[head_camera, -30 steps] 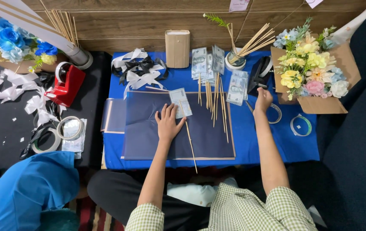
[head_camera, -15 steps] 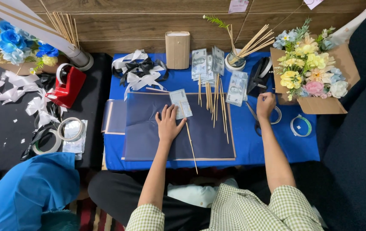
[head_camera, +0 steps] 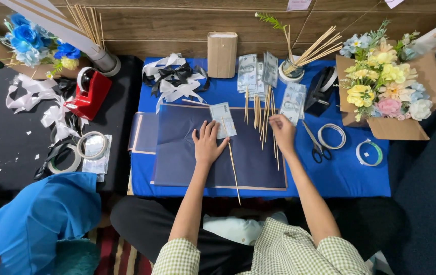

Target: The person assembles decorative sticks by placing a banknote onto a thin wooden stick and securing it with a stapler. They repeat this process for multiple sticks, stacking the finished items on the table.

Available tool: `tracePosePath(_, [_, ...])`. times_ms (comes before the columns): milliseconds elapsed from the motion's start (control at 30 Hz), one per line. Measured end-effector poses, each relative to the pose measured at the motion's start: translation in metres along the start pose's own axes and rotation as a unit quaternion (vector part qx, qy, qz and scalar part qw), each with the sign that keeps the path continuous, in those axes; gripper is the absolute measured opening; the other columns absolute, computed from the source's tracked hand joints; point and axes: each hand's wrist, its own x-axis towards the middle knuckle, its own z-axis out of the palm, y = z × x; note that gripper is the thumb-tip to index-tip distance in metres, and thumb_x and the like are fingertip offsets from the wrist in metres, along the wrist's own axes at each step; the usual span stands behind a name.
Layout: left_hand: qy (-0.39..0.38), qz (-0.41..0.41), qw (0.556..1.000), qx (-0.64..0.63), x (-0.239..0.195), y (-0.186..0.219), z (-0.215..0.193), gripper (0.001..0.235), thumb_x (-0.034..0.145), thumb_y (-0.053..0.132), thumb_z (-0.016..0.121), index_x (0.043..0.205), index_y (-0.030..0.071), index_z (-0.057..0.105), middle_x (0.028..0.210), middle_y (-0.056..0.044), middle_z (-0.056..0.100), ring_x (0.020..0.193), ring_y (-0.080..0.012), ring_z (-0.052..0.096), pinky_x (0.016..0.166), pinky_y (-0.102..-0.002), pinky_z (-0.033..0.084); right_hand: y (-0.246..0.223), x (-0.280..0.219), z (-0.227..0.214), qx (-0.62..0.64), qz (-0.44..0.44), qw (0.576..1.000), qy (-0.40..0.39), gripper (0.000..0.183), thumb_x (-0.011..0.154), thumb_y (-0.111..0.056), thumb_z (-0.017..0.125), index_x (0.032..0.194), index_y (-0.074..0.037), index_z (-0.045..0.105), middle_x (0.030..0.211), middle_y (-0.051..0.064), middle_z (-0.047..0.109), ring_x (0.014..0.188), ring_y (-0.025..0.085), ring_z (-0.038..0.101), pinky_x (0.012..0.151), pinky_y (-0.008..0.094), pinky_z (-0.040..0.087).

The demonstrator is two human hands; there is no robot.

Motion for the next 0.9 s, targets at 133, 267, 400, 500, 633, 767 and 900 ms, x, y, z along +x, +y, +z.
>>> tracePosePath(133, [0.000,-0.004,1.000,-0.005,-0.001,0.000,-0.001,0.062,0.093,0.062,0.059,0.140,0.022,0.054,0.145,-0.001,0.052,0.147,-0.0219,0.037,0.117,-0.059,0.022,-0.018,0.017,0.038,0.054,-0.005,0.986,-0.158,0.015,0.099,-0.011,0.067,0.112,-0.015,0.074,0.095,0.009,0.076,0.091,0.024,0.074,0.080,0.036,0.057])
tracePosePath(267, [0.004,-0.001,1.000,-0.006,0.000,0.001,-0.002,0.062,0.093,0.063,0.059,0.140,0.022,0.054,0.144,-0.001,0.052,0.147,-0.0220,0.037,0.117,-0.059,0.022,-0.058,0.036,0.058,-0.007,-0.039,0.950,-0.310,0.040,0.094,-0.005,0.060,0.133,-0.014,0.060,0.093,0.015,0.075,0.088,0.031,0.074,0.083,0.045,0.056])
tracePosePath(400, [0.003,-0.003,1.000,-0.007,0.000,0.002,-0.005,0.063,0.093,0.063,0.058,0.140,0.022,0.055,0.144,-0.001,0.053,0.147,-0.0216,0.038,0.117,-0.059,0.022,-0.072,0.050,0.084,-0.009,-0.067,0.919,-0.389,0.068,0.089,0.002,0.051,0.154,-0.017,0.041,0.089,0.020,0.072,0.082,0.037,0.074,0.082,0.049,0.056])
tracePosePath(500, [0.004,-0.002,1.000,-0.004,0.000,0.003,-0.006,0.063,0.092,0.062,0.059,0.140,0.022,0.055,0.144,-0.001,0.053,0.146,-0.0221,0.038,0.117,-0.059,0.023,-0.083,0.052,0.092,-0.026,-0.055,0.912,-0.406,0.072,0.088,0.000,0.052,0.156,-0.017,0.036,0.085,0.019,0.073,0.079,0.036,0.074,0.082,0.049,0.056])
tracePosePath(633, [0.013,0.002,1.000,0.000,0.001,0.001,-0.003,0.063,0.093,0.064,0.057,0.140,0.022,0.055,0.144,-0.001,0.053,0.146,-0.0218,0.039,0.117,-0.059,0.023,-0.083,0.056,0.100,-0.040,-0.039,0.905,-0.422,0.074,0.087,0.000,0.051,0.157,-0.018,0.034,0.084,0.017,0.073,0.075,0.033,0.074,0.080,0.047,0.057])
tracePosePath(767, [0.005,-0.001,1.000,0.005,0.000,0.002,-0.003,0.064,0.093,0.064,0.056,0.141,0.022,0.054,0.145,-0.001,0.052,0.146,-0.0217,0.038,0.117,-0.059,0.023,-0.081,0.060,0.103,-0.058,-0.043,0.900,-0.430,0.075,0.087,-0.005,0.052,0.159,-0.015,0.035,0.078,0.016,0.072,0.071,0.032,0.073,0.075,0.047,0.056])
tracePosePath(900, [0.002,-0.002,1.000,0.003,0.001,0.001,-0.001,0.064,0.093,0.065,0.055,0.142,0.023,0.054,0.145,-0.001,0.052,0.147,-0.0217,0.038,0.117,-0.059,0.022,-0.077,0.067,0.110,-0.087,-0.055,0.888,-0.447,0.077,0.087,-0.008,0.052,0.161,-0.014,0.032,0.073,0.015,0.071,0.067,0.032,0.071,0.071,0.046,0.055])
